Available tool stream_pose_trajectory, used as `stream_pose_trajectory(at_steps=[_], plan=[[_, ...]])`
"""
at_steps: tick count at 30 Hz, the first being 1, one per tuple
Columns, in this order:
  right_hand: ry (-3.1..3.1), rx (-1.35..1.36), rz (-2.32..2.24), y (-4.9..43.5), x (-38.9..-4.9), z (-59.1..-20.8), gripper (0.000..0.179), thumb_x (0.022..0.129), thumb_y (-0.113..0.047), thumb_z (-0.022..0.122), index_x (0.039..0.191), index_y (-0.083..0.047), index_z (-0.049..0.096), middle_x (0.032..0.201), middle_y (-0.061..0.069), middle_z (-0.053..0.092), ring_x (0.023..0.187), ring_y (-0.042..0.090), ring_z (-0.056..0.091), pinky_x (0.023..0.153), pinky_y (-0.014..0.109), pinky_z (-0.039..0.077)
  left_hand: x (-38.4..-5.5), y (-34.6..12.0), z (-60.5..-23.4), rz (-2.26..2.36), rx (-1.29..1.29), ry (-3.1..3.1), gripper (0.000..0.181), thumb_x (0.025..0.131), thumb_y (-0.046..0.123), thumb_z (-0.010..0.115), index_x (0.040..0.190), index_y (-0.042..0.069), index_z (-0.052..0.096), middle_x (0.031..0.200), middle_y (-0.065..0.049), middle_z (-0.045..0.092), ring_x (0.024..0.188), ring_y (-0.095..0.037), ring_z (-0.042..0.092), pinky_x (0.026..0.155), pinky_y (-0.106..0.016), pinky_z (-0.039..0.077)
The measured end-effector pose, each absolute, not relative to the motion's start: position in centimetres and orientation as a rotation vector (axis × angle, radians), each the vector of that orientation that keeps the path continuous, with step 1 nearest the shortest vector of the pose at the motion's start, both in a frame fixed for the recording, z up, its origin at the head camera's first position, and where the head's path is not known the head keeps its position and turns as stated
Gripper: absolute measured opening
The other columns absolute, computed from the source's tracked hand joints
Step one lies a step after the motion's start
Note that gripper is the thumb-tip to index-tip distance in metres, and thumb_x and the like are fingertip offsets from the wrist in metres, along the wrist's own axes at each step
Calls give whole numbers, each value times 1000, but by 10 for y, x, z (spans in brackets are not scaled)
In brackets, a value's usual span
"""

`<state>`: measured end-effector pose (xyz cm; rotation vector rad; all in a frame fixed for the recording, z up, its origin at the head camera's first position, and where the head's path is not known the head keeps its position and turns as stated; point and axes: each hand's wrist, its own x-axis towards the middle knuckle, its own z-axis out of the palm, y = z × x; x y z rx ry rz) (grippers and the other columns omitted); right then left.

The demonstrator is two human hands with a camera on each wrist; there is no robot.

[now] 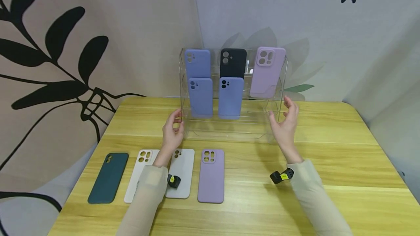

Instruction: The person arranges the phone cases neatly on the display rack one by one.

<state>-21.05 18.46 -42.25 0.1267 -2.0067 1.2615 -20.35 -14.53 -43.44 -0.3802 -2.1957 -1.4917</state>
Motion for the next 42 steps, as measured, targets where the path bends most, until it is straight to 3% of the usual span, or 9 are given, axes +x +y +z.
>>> stream_pose_trajectory(at_steps=[3, 9, 15, 19, 24, 29, 34, 42], plan=[[-2032, 114, 1351, 183, -201, -414, 52, 78, 17, 58, 127, 14, 41, 122, 33, 44, 108, 43, 47, 77, 36, 42, -203, -146, -434, -1496, -384, -2196, 43, 82, -22, 50, 124, -16, 46, 107, -35, 54, 85, -41, 56, 62, -34, 53], [-2089, 67, 1419, 180, -190, -400, 46, 78, 21, 53, 123, 18, 43, 115, 37, 48, 103, 44, 49, 70, 18, 44, -203, -145, -434, -1513, -385, -2189, 43, 81, -22, 49, 124, -16, 46, 108, -36, 54, 86, -42, 55, 64, -47, 54], [-2121, 27, 1394, 183, -190, -404, 37, 78, 22, 49, 115, 19, 47, 109, 34, 53, 100, 44, 52, 68, 9, 41, -203, -147, -435, -1500, -394, -2197, 43, 81, -22, 50, 124, -16, 46, 108, -36, 54, 86, -42, 55, 64, -35, 55], [-2118, 43, 1376, 185, -191, -408, 35, 78, 22, 49, 113, 19, 49, 107, 34, 54, 97, 45, 54, 68, 8, 42, -200, -152, -432, -1488, -418, -2252, 43, 81, -21, 51, 124, -16, 46, 108, -35, 54, 86, -42, 56, 65, -44, 55], [-2106, 24, 1379, 198, -205, -433, 35, 80, 17, 51, 115, 14, 52, 107, 28, 57, 96, 30, 56, 69, 7, 43, -198, -175, -439, -1396, -437, -2483, 40, 85, -11, 56, 124, -10, 50, 117, -27, 53, 95, -39, 56, 72, -46, 54], [-2112, -16, 1381, 203, -209, -441, 35, 80, 14, 52, 115, 11, 54, 108, 24, 59, 95, 19, 55, 72, 16, 48, -194, -205, -444, -1161, -456, -2566, 38, 84, -5, 60, 122, -6, 54, 118, -23, 55, 102, -39, 53, 79, -50, 50], [-2121, -23, 1374, 204, -209, -441, 34, 81, 14, 53, 115, 11, 55, 108, 23, 60, 95, 22, 56, 72, 18, 49, -179, -235, -435, -993, -387, -2583, 37, 84, -4, 61, 120, -7, 55, 114, -25, 56, 102, -39, 52, 78, -53, 46], [-2098, 12, 1393, 203, -209, -441, 34, 80, 15, 55, 114, 12, 55, 106, 26, 60, 94, 28, 58, 72, 13, 47, -153, -272, -432, -855, -214, -2705, 41, 85, -1, 61, 124, -8, 51, 121, -29, 50, 107, -46, 50, 76, -57, 46]])
